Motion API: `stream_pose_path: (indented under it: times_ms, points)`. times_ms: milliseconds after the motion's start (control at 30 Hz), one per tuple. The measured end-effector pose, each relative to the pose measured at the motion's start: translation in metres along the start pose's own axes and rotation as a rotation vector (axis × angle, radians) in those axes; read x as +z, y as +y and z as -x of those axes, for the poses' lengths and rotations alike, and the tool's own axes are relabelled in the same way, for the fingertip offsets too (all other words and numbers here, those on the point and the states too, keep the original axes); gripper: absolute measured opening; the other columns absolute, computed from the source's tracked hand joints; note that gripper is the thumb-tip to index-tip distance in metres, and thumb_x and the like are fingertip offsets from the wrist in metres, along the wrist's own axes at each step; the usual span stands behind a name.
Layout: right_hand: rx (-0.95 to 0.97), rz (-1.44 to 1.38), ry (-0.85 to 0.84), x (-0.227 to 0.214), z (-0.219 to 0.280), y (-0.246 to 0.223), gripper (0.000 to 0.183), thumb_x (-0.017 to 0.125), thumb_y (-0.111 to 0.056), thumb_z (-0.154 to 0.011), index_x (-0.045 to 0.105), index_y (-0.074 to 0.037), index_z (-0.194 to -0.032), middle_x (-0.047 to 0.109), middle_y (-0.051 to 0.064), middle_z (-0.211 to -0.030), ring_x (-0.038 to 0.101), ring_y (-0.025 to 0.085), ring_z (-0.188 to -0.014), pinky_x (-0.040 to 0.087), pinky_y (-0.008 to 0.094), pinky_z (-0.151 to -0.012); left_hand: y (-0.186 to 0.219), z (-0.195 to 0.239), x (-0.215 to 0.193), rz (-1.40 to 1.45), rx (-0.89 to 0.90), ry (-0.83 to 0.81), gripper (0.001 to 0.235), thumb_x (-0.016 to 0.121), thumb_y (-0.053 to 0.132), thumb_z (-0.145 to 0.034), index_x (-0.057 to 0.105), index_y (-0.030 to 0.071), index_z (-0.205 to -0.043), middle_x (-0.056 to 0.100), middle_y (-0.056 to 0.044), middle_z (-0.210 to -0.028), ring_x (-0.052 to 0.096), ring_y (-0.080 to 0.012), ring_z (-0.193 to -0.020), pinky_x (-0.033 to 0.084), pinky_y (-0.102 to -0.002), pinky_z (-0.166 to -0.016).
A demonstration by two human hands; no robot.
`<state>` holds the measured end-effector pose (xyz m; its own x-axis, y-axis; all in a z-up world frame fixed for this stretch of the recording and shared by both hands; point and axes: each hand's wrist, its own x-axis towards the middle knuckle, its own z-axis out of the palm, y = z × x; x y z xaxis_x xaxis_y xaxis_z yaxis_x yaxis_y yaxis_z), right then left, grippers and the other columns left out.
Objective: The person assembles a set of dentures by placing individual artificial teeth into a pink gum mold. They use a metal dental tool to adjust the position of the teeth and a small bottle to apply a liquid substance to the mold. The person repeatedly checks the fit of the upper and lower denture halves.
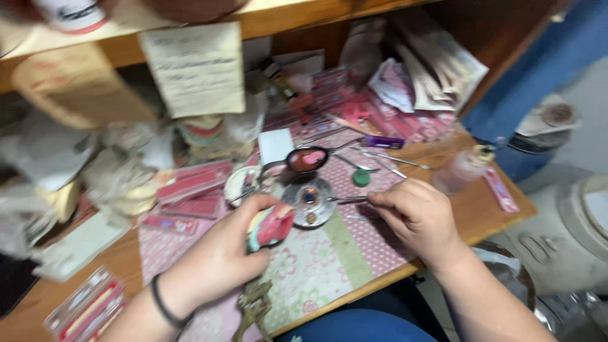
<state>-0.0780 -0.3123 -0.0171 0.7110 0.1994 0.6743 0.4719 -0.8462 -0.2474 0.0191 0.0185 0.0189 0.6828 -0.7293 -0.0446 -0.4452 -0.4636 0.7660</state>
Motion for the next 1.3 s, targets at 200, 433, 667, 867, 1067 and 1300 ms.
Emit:
stream_pose_path:
  times_ms: [200,433,667,867,1067,1300]
  points:
    - [0.147,0.128,0.703,-0.027,0.032,0.024,0.039,0.089,-0.010,-0.088,0.051,-0.007,-0.080,0.056,0.010,-0.079,0.056,0.027,-0.078,0.043,0.041,-0.081,0.002,-0.001,0.002,0.053,-0.086,0.071,0.060,0.078,0.020,-0.071,0.070,0.027,-0.129,0.084,0.010,-0.123,0.077,-0.0071,-0.112,0.050,-0.023,-0.096]
    - [0.752,0.090,0.322,-0.054,0.041,0.066,0.090,0.081,-0.027,-0.082,0.040,0.001,-0.157,0.056,0.020,-0.146,0.059,0.026,-0.115,0.050,0.038,-0.095,0.000,-0.003,0.010,-0.035,-0.113,0.159,0.044,0.087,0.031,-0.068,0.074,0.027,-0.111,0.084,0.013,-0.099,0.075,-0.0053,-0.087,0.052,-0.022,-0.083]
    - [1.003,0.147,0.302,-0.042,0.032,0.030,0.070,0.089,-0.039,-0.072,0.053,-0.014,-0.127,0.070,0.002,-0.118,0.064,0.021,-0.107,0.045,0.038,-0.093,0.006,-0.003,0.011,-0.137,-0.197,0.144,0.043,0.083,0.040,-0.072,0.067,0.029,-0.110,0.083,0.012,-0.105,0.078,-0.0149,-0.095,0.054,-0.031,-0.086]
    - [0.650,-0.074,0.380,-0.003,0.048,-0.010,0.088,0.097,-0.038,-0.059,0.051,-0.007,-0.127,0.064,0.005,-0.111,0.063,0.014,-0.096,0.050,0.029,-0.091,-0.001,-0.003,0.016,-0.156,-0.066,0.205,0.045,0.081,0.035,-0.071,0.066,0.027,-0.112,0.080,0.007,-0.104,0.078,-0.0190,-0.094,0.055,-0.033,-0.085]
    - [0.467,-0.397,0.190,0.040,0.036,-0.063,0.088,0.100,-0.045,-0.049,0.056,-0.010,-0.117,0.070,0.001,-0.101,0.069,0.011,-0.087,0.053,0.026,-0.084,0.002,0.000,0.017,-0.169,0.075,0.278,0.046,0.077,0.033,-0.075,0.064,0.020,-0.117,0.080,-0.002,-0.106,0.077,-0.0239,-0.093,0.055,-0.034,-0.082]
    - [0.531,-0.394,-0.028,0.053,0.012,-0.099,0.079,0.099,-0.052,-0.052,0.067,-0.014,-0.113,0.077,-0.002,-0.101,0.076,0.009,-0.090,0.056,0.025,-0.083,0.005,0.002,0.016,-0.131,0.109,0.262,0.048,0.074,0.030,-0.075,0.060,0.016,-0.119,0.077,-0.005,-0.108,0.075,-0.0298,-0.097,0.054,-0.038,-0.082]
